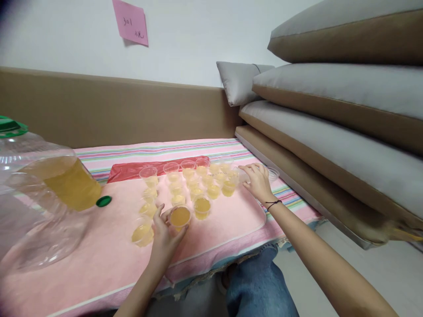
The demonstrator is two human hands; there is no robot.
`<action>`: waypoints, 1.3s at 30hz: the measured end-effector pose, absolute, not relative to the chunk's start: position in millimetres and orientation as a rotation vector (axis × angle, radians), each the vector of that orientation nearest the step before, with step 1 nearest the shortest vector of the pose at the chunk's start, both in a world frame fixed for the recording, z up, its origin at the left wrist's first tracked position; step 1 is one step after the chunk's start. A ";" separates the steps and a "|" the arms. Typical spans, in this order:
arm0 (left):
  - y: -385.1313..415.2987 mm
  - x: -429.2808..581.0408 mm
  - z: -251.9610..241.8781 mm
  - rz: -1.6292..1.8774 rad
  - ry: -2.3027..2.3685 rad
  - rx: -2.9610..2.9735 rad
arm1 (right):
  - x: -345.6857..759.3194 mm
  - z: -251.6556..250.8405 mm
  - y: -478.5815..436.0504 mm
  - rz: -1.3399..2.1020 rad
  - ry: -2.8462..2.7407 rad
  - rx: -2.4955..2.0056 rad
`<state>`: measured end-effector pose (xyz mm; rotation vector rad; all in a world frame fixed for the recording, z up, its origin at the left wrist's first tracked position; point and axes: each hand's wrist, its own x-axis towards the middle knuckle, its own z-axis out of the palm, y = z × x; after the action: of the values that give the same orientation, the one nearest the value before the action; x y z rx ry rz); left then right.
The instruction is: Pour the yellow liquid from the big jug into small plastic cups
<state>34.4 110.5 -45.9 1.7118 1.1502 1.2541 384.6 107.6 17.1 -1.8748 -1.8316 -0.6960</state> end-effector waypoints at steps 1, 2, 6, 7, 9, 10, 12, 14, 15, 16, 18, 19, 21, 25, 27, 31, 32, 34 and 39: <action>110.5 34.2 -45.9 1.253 1.149 1.713 | 383.2 18.3 107.8 -0.717 -1.847 -1.873; 110.4 34.1 -45.8 1.253 1.145 1.712 | 381.8 19.6 108.0 -0.738 -1.863 -1.870; 109.9 34.1 -44.6 1.255 1.136 1.695 | 375.5 25.8 109.4 -0.815 -1.937 -1.849; 109.7 34.1 -44.2 1.254 1.135 1.689 | 373.7 27.5 109.8 -0.831 -1.955 -1.843; 109.4 34.3 -43.8 1.248 1.134 1.677 | 370.3 30.8 110.6 -0.858 -1.987 -1.832; 109.2 34.3 -43.7 1.244 1.134 1.673 | 368.7 32.3 111.0 -0.888 -2.004 -1.824; 109.0 34.3 -43.7 1.240 1.134 1.670 | 366.3 34.9 111.5 -0.987 -2.055 -1.795; 108.8 34.3 -43.5 1.242 1.134 1.673 | 364.7 37.2 111.7 -1.100 -2.129 -1.745; 108.8 34.3 -43.2 1.244 1.138 1.674 | 364.2 38.2 111.7 -1.140 -2.165 -1.722; 108.7 34.3 -42.7 1.244 1.142 1.676 | 363.8 39.0 111.6 -1.159 -2.197 -1.709; 108.6 34.4 -41.5 1.236 1.151 1.677 | 363.3 40.3 111.2 -1.163 -2.239 -1.709; 108.5 34.5 -40.9 1.232 1.152 1.676 | 363.2 40.7 111.0 -1.149 -2.252 -1.716; 108.2 34.6 -39.8 1.228 1.151 1.671 | 363.2 40.5 110.5 -1.095 -2.266 -1.724; 107.8 34.7 -39.2 1.235 1.149 1.664 | 366.4 36.0 109.5 -0.980 -2.163 -1.758; 107.9 34.6 -39.7 1.228 1.154 1.675 | 370.5 32.2 108.8 -0.913 -2.063 -1.791; 108.5 34.2 -41.5 1.217 1.161 1.682 | 382.2 24.1 106.8 -0.766 -1.913 -1.830; 108.6 34.1 -41.9 1.218 1.159 1.685 | 384.8 22.5 106.3 -0.751 -1.890 -1.837; 108.7 33.8 -42.6 1.221 1.157 1.692 | 388.9 19.7 105.1 -0.743 -1.864 -1.853; 108.9 33.9 -42.9 1.230 1.147 1.687 | 392.3 15.4 102.4 -0.742 -1.826 -1.885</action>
<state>33.9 108.9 -42.9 1.6872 1.1467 1.2299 392.3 102.4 15.4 -1.8854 -1.8262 -0.7422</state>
